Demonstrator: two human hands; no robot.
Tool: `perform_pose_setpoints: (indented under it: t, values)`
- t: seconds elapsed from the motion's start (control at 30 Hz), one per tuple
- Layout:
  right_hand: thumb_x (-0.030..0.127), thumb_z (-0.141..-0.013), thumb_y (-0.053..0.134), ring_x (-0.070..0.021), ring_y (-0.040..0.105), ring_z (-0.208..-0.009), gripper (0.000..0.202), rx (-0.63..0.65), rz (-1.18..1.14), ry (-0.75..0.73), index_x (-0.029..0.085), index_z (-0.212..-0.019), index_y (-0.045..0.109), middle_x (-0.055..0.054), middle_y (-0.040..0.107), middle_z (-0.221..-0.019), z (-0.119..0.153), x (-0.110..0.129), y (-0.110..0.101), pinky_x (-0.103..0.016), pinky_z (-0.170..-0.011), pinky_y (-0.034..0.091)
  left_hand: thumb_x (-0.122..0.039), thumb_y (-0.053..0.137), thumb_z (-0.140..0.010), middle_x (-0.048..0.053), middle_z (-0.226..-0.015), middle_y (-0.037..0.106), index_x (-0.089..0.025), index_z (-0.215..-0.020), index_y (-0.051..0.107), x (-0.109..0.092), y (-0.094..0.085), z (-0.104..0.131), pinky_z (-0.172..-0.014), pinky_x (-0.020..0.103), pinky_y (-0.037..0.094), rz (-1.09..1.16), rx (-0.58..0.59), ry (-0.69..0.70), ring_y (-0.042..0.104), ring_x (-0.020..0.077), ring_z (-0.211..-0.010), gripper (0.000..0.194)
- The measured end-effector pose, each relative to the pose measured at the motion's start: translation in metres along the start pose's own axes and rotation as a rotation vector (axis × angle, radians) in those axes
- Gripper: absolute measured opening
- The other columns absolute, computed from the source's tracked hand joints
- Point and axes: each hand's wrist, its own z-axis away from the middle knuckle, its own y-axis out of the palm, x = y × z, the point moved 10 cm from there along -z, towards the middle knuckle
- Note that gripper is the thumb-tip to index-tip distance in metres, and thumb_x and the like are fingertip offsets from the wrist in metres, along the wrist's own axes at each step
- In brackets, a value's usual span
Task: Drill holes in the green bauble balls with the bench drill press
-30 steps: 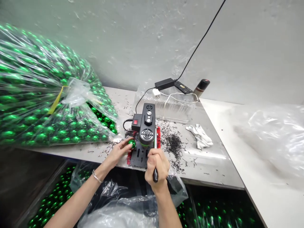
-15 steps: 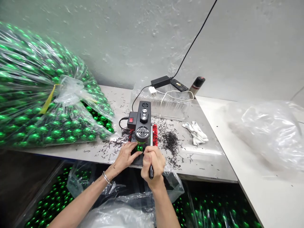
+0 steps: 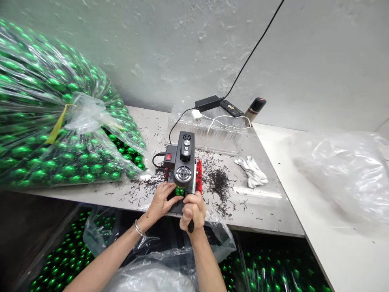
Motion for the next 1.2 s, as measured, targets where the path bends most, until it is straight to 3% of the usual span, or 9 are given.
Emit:
perform_pose_setpoints:
  t: [0.3, 0.47, 0.63, 0.77, 0.9, 0.97, 1.1, 1.17, 1.2]
  values:
    - [0.025, -0.099, 0.032, -0.012, 0.058, -0.065, 0.033, -0.027, -0.024, 0.043, 0.02, -0.069, 0.045, 0.002, 0.051, -0.074, 0.01, -0.01, 0.002, -0.044, -0.087, 0.048, -0.041, 0.065, -0.088, 0.011, -0.11, 0.071, -0.02, -0.115, 0.066, 0.002, 0.004, -0.001, -0.101, 0.051, 0.044, 0.042, 0.048, -0.038, 0.064, 0.0273, -0.105, 0.034]
    - [0.023, -0.097, 0.035, -0.0125, 0.06, -0.069, 0.03, 0.067, 0.019, -0.023, 0.02, -0.069, 0.045, 0.001, 0.053, -0.077, 0.009, -0.004, 0.007, -0.041, -0.085, 0.049, -0.038, 0.067, -0.087, 0.011, -0.11, 0.072, -0.019, -0.115, 0.067, 0.002, 0.003, -0.002, -0.101, 0.051, 0.043, 0.065, 0.036, -0.042, 0.064, 0.0271, -0.105, 0.033]
    - [0.015, -0.095, 0.037, -0.0122, 0.053, -0.064, 0.031, 0.038, -0.003, 0.107, 0.02, -0.065, 0.044, 0.001, 0.052, -0.07, -0.027, 0.006, -0.003, -0.03, -0.064, 0.044, -0.036, 0.069, -0.086, 0.011, -0.111, 0.072, -0.019, -0.113, 0.067, 0.003, 0.003, -0.006, -0.104, 0.053, 0.041, 0.08, 0.03, -0.052, 0.064, 0.0271, -0.106, 0.032]
    - [0.017, -0.096, 0.041, -0.0119, 0.052, -0.062, 0.032, 0.054, -0.019, 0.275, 0.02, -0.064, 0.045, 0.002, 0.049, -0.065, -0.062, 0.012, -0.006, -0.028, -0.059, 0.04, -0.035, 0.064, -0.089, 0.012, -0.112, 0.07, -0.018, -0.119, 0.064, -0.007, -0.005, 0.012, -0.101, 0.052, 0.045, 0.071, 0.002, -0.024, 0.063, 0.0275, -0.107, 0.033]
    - [0.016, -0.096, 0.043, -0.0121, 0.052, -0.062, 0.031, 0.062, -0.035, 0.261, 0.02, -0.065, 0.048, 0.001, 0.05, -0.064, -0.068, 0.017, -0.006, -0.028, -0.059, 0.039, -0.047, 0.067, -0.085, 0.017, -0.124, 0.064, -0.017, -0.137, 0.051, -0.03, -0.013, 0.046, -0.104, 0.052, 0.043, 0.013, 0.067, 0.118, 0.058, 0.0313, -0.117, 0.062]
    - [0.015, -0.095, 0.045, -0.0125, 0.052, -0.063, 0.031, 0.049, -0.048, 0.229, 0.02, -0.064, 0.048, 0.001, 0.051, -0.064, -0.064, 0.017, -0.007, -0.028, -0.058, 0.038, -0.053, 0.067, -0.083, 0.02, -0.132, 0.059, -0.014, -0.144, 0.043, -0.031, -0.027, 0.049, -0.105, 0.053, 0.042, -0.04, 0.053, 0.154, 0.054, 0.034, -0.123, 0.076]
    - [0.014, -0.093, 0.046, -0.013, 0.052, -0.063, 0.032, 0.026, -0.075, 0.205, 0.019, -0.062, 0.048, 0.0, 0.052, -0.066, -0.055, 0.014, -0.006, -0.029, -0.057, 0.037, -0.027, 0.046, -0.097, 0.017, -0.132, 0.06, -0.018, -0.137, 0.051, 0.008, -0.085, 0.001, -0.108, 0.052, 0.036, -0.233, -0.126, 0.011, 0.051, 0.0305, -0.126, 0.041]
    - [0.014, -0.093, 0.046, -0.0131, 0.052, -0.062, 0.032, 0.018, -0.073, 0.2, 0.02, -0.061, 0.048, 0.0, 0.052, -0.065, -0.054, 0.014, -0.006, -0.029, -0.056, 0.037, -0.014, 0.039, -0.095, 0.017, -0.124, 0.064, -0.017, -0.125, 0.061, 0.04, -0.106, -0.036, -0.105, 0.051, 0.037, -0.386, -0.076, -0.118, 0.054, 0.0302, -0.12, 0.037]
    - [0.014, -0.093, 0.046, -0.0132, 0.052, -0.062, 0.032, 0.019, -0.07, 0.195, 0.02, -0.061, 0.047, 0.0, 0.051, -0.065, -0.054, 0.014, -0.006, -0.029, -0.056, 0.037, -0.011, 0.04, -0.093, 0.018, -0.118, 0.066, -0.015, -0.117, 0.065, 0.058, -0.107, -0.054, -0.1, 0.05, 0.04, -0.474, 0.033, -0.178, 0.057, 0.0316, -0.115, 0.035]
